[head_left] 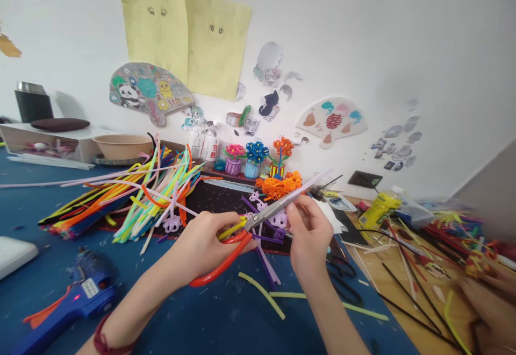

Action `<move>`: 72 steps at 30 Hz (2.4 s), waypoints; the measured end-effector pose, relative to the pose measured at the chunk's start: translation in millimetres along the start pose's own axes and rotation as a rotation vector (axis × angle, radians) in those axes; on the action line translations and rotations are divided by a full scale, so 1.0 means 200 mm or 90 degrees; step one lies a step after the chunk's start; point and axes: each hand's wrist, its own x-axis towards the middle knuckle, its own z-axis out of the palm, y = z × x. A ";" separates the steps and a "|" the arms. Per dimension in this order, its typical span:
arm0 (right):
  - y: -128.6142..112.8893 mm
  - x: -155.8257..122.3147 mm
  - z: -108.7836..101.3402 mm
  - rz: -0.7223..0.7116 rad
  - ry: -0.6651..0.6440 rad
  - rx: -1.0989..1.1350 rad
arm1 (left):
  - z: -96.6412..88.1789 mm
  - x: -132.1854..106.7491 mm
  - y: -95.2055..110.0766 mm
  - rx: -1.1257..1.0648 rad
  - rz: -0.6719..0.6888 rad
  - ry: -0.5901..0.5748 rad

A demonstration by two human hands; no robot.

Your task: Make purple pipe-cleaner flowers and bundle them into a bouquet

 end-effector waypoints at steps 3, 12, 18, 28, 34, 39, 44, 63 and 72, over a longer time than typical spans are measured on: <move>0.00 0.00 0.00 0.003 0.005 0.007 | 0.01 0.00 -0.01 0.008 0.005 0.003; 0.00 0.00 -0.01 0.013 -0.008 0.028 | 0.00 0.00 0.00 0.058 -0.001 0.029; 0.00 0.00 0.00 0.004 -0.073 -0.017 | -0.01 -0.01 0.02 0.094 -0.017 0.032; 0.01 0.00 0.00 0.052 -0.061 0.024 | 0.01 0.01 -0.02 0.115 -0.017 0.015; 0.02 0.01 -0.02 0.050 -0.032 -0.018 | 0.01 0.00 -0.02 0.095 -0.008 -0.003; 0.01 0.01 -0.03 -0.004 -0.070 -0.042 | 0.00 0.00 -0.01 0.078 -0.015 -0.005; 0.00 0.02 -0.04 -0.030 -0.097 -0.035 | 0.00 0.00 -0.01 0.055 -0.006 -0.024; 0.00 -0.03 0.02 -0.016 0.051 0.026 | 0.05 -0.01 0.04 0.070 -0.062 -0.018; 0.02 -0.03 0.02 -0.027 0.029 -0.018 | 0.05 -0.01 0.03 0.085 -0.050 -0.026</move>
